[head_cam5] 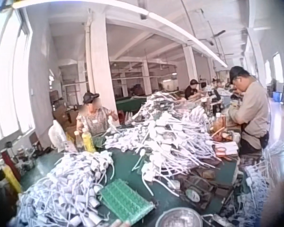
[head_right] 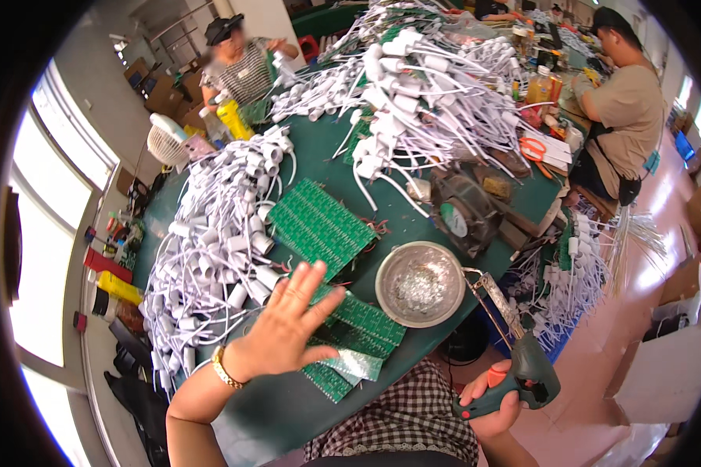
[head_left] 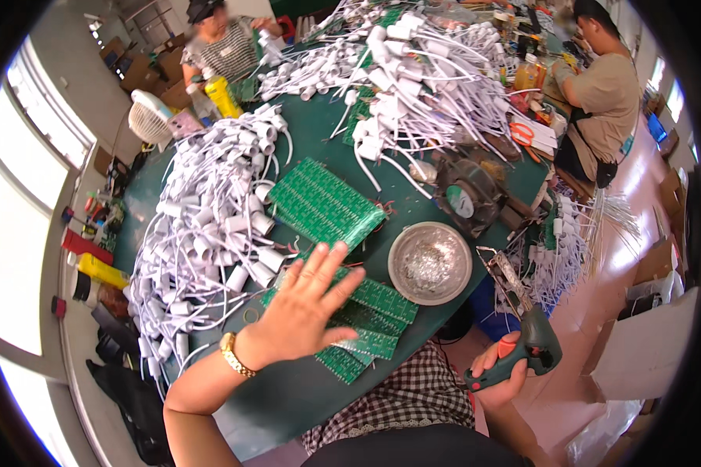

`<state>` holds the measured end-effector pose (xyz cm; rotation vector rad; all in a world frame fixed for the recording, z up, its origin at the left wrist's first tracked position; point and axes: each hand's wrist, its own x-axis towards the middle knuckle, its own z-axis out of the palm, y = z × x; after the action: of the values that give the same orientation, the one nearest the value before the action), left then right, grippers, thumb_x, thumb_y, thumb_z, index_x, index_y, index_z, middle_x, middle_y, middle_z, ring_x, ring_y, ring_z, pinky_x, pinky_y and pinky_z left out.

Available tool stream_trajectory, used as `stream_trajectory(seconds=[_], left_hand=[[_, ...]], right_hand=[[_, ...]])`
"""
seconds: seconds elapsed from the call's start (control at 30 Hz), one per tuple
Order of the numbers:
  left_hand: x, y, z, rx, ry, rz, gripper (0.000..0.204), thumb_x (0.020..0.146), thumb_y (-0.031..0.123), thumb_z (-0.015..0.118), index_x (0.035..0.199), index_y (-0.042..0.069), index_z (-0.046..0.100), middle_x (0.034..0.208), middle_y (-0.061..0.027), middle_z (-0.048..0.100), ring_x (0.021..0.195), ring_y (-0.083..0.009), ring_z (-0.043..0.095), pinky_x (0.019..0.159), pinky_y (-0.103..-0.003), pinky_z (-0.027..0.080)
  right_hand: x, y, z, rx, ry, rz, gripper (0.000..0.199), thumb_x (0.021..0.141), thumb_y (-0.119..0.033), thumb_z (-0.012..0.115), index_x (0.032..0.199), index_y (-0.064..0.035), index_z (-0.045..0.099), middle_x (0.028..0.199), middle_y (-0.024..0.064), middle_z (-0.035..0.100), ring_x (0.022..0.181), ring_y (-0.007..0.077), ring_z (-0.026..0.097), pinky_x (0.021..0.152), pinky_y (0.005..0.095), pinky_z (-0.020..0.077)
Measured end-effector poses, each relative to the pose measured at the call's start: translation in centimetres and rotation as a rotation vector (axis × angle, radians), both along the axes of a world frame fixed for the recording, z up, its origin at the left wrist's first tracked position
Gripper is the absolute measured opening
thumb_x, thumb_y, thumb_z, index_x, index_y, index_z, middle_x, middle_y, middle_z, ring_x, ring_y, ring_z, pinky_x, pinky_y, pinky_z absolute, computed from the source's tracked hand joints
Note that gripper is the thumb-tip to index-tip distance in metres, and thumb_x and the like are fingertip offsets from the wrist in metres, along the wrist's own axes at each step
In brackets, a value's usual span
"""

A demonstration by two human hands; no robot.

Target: The person solders electronic components onto printed circuit boards with a soldering iron and solder wire, connecting them with wiring harnesses.

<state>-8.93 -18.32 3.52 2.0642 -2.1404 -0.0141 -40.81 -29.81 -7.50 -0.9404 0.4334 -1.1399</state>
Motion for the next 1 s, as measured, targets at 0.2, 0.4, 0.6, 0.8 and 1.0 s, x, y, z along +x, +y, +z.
stream_trajectory(seconds=[0.2,0.4,0.6,0.8,1.0], left_hand=[[-1.0,4.3,-5.9,-0.069,0.026,-0.122,0.068,0.084,0.037,0.069,0.143,0.011,0.046,0.151,-0.0109,0.039,0.137,-0.0325,0.037,0.103,-0.052,0.037],[0.5,7.6,-6.4,-0.364,0.113,-0.319,0.05,0.087,0.021,0.066,0.133,0.006,0.056,0.121,-0.0085,0.055,0.11,-0.026,0.056,0.099,-0.046,0.041],[1.6,12.7,-5.1,0.099,0.361,-0.34,0.058,0.085,0.017,0.063,0.14,0.008,0.049,0.15,-0.0159,0.036,0.139,-0.0343,0.037,0.109,-0.056,0.032],[3.1,9.0,-5.9,-0.24,0.559,-0.229,0.055,0.074,-0.005,0.052,0.128,0.004,0.059,0.154,-0.0274,0.028,0.139,-0.0419,0.038,0.113,-0.045,0.034],[16.0,1.4,-3.8,-0.022,-0.288,0.634,0.035,0.089,0.007,0.052,0.123,0.0,0.053,0.11,-0.0175,0.062,0.117,-0.0342,0.056,0.104,-0.055,0.04]], right_hand=[[2.8,3.0,0.3,-0.018,0.02,0.148,0.06,0.093,-0.058,0.051,0.119,-0.0045,0.04,0.072,0.0092,0.053,0.051,0.0201,0.053,0.05,0.032,0.051],[3.1,4.5,0.5,-0.048,0.031,0.206,0.061,0.093,-0.059,0.05,0.119,-0.004,0.039,0.071,0.0096,0.052,0.05,0.0207,0.054,0.049,0.0319,0.051],[2.7,4.8,0.4,-0.105,0.049,0.173,0.062,0.093,-0.059,0.049,0.119,-0.0042,0.039,0.071,0.0097,0.052,0.049,0.0211,0.053,0.049,0.0334,0.0502],[3.7,5.1,1.0,-0.027,0.092,0.162,0.06,0.094,-0.057,0.049,0.119,-0.0035,0.04,0.07,0.0096,0.051,0.049,0.0212,0.053,0.049,0.0331,0.0501],[3.7,5.7,1.5,-0.075,0.078,0.236,0.06,0.093,-0.057,0.05,0.119,-0.0033,0.039,0.071,0.0102,0.052,0.05,0.0209,0.053,0.049,0.0343,0.0511]])
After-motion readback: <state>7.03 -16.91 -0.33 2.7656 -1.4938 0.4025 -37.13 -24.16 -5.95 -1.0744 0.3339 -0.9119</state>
